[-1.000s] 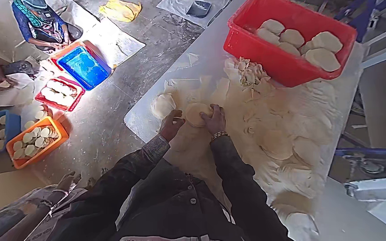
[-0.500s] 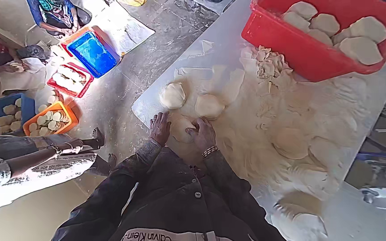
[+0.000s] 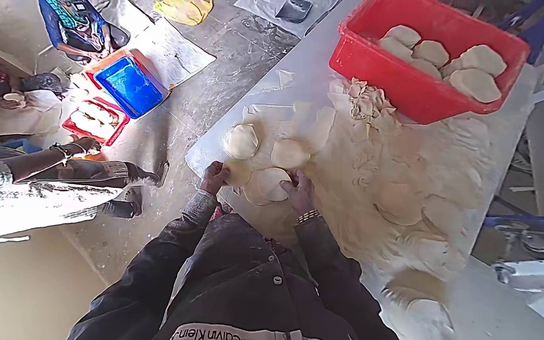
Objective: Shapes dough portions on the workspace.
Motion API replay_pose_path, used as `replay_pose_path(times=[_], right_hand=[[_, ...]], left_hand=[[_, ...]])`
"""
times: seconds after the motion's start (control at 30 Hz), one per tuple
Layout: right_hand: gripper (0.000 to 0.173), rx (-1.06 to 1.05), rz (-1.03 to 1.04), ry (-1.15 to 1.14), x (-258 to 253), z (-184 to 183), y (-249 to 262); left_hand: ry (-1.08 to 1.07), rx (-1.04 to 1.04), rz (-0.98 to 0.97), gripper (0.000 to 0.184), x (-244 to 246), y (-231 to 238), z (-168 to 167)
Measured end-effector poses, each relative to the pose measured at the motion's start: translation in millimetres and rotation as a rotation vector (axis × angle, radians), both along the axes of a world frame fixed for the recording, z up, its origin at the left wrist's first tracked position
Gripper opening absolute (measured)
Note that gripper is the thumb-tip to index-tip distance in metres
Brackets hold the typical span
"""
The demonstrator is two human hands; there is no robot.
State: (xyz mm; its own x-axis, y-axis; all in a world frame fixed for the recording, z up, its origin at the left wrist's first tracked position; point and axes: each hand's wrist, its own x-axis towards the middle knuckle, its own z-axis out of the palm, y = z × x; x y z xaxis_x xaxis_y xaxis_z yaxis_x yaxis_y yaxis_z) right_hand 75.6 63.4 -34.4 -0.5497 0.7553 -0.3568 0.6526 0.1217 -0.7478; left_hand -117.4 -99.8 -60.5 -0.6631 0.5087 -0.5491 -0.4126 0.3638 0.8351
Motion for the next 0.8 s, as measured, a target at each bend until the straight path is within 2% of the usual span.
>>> replay_pose_path(times=[0.13,0.3,0.4,0.47,0.6,0.8], right_hand=[[0.043,-0.046,0.014,0.139,-4.3,13.6,7.2],[0.046,-0.009,0.037,0.356,-26.0,64.1,23.4],[0.044,-0.01,-0.011,0.499,-25.4,69.9,42.4],[0.042,0.027,-0.064,0.445,-22.1,55.4,59.1],[0.045,0.141,-0.114,0.051,-14.5,9.6,84.6],[0.035,0.141,-0.153,0.093,-14.6,15.7,83.4]], left_hand=[[-0.034,0.015,-0.021,0.028,-1.0,-10.3,-7.8],[-0.038,0.017,-0.021,0.026,-1.2,-7.0,-9.3],[-0.037,0.03,-0.008,0.025,0.1,-9.4,-11.9],[-0.036,0.041,0.002,0.025,0.9,-9.9,-12.2],[-0.038,0.045,0.008,0.025,0.9,-10.2,-11.4],[-0.057,0.038,0.008,0.025,-2.2,-8.6,-11.4]])
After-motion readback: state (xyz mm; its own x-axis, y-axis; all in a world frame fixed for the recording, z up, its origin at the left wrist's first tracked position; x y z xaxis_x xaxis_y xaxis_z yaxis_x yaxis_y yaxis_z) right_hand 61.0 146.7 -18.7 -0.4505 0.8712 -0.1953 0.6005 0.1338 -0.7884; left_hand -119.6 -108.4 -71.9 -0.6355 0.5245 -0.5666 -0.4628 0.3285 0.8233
